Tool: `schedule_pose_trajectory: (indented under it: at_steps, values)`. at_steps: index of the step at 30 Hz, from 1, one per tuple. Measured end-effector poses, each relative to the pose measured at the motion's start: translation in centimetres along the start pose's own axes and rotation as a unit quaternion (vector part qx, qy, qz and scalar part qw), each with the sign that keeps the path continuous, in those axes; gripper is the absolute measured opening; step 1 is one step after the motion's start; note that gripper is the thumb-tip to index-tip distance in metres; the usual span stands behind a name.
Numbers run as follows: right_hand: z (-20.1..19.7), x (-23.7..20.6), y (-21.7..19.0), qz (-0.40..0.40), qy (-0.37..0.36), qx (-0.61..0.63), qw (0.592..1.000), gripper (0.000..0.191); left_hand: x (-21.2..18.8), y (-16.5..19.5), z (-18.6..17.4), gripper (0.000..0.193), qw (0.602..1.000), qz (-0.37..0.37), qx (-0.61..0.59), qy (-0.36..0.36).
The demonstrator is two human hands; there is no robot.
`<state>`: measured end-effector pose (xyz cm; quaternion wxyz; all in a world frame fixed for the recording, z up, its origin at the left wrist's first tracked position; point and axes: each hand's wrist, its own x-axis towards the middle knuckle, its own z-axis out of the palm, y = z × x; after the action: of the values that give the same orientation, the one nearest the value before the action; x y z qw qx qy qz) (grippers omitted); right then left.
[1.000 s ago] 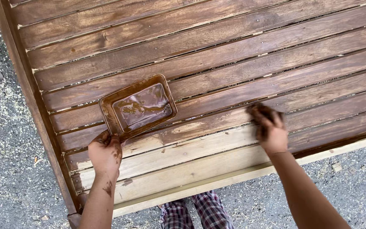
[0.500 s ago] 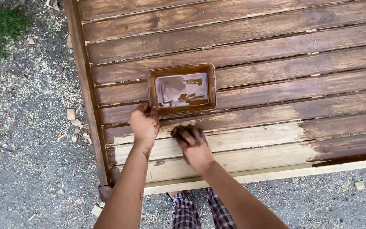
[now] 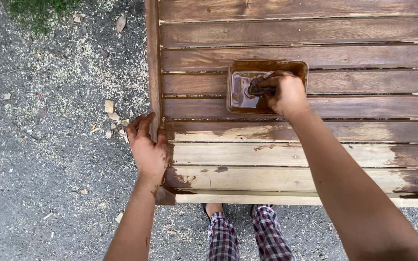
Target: The person applies a brown wood stain to a slatted wooden table top, dipping a cloth rag into a plastic tray of stain and wiping it across the bare planks by hand. They work section by section around the table, repositioning the tray and continuing to coat the remaining unstained areas.
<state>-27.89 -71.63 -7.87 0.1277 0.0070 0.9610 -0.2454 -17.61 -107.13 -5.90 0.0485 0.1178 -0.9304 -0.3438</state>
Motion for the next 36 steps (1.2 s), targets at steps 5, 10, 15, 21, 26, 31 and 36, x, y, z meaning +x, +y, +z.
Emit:
schedule_pose_trajectory:
  at_steps: [5, 10, 15, 21, 26, 31, 36]
  values:
    - [-1.4, -8.4, -2.2, -0.134, 0.103, 0.161, 0.972, 0.027, -2.7, -4.2, -4.1, 0.046, 0.999, -0.017, 0.01, 0.033]
    - [7.0, -16.0, -6.8, -0.179, 0.106, 0.194, 0.959, 0.037, -6.4, -6.3, -3.4, 0.054, 0.993, -0.044, 0.106, -0.026]
    - [19.3, -15.7, -14.8, -0.169, 0.093, 0.065, 0.979, 0.059, -7.9, -8.1, -1.0, 0.054, 0.996, -0.092, 0.01, -0.013]
    - [16.9, -17.9, -7.1, -0.15, 0.103, -0.027, 0.983, 0.057, -8.3, -8.5, 0.1, 0.054, 0.995, -0.091, 0.049, -0.007]
    - [6.9, -20.5, 11.5, 0.117, 0.357, 0.129, 0.918, 0.014, -8.5, -8.3, 0.4, 0.054, 0.998, -0.011, -0.05, 0.024]
    - [9.4, -17.6, 5.5, 0.148, 0.458, 0.181, 0.858, 0.014, -8.4, -8.7, 0.8, 0.054, 0.993, 0.007, -0.11, 0.052]
    - [22.7, -16.1, -16.9, -0.012, 0.181, 0.041, 0.983, 0.051, -8.5, -9.4, 0.9, 0.056, 0.993, 0.003, -0.115, 0.036]
